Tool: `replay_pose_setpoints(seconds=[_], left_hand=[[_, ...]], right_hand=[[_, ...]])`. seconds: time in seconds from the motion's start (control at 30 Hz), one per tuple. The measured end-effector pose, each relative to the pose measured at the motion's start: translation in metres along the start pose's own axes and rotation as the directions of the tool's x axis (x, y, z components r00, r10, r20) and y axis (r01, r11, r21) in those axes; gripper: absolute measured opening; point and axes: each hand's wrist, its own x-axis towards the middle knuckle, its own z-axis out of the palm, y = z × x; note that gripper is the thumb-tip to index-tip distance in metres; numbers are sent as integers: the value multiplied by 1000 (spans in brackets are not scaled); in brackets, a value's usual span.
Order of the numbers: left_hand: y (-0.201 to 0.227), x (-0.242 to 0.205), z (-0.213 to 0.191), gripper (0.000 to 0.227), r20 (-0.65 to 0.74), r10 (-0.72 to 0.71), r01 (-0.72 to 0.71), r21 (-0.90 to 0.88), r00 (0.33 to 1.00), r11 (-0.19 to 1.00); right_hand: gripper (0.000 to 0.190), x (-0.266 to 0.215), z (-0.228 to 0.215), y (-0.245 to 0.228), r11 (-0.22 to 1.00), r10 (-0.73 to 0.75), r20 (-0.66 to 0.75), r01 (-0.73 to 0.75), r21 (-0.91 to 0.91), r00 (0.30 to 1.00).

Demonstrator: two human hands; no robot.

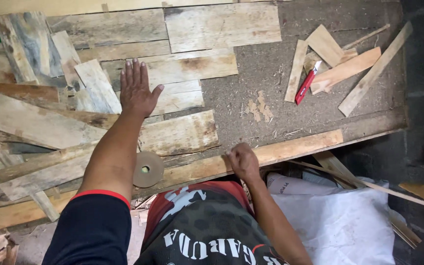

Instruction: Using a utility knife to cut and prepare thin wood strips on a workshop table.

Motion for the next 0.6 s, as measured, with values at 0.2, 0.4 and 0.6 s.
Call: replay_pose_setpoints(seconds=[0.2, 0.4, 0.6], left_hand=[[19, -7, -13, 92, 68, -80, 75, 79, 994, 994], [56, -54, -12, 90, -39, -93, 91, -51, 995, 995], [88, -123, 4, 91, -88, -125, 114, -123, 988, 986]], right_hand=[[5, 39, -27, 89, 988, 127, -304, -147, -46, 944], [8, 101, -55, 124, 989, 60, -336, -101, -107, 940], [29, 138, -58, 122, 976, 167, -160, -186, -112, 973]])
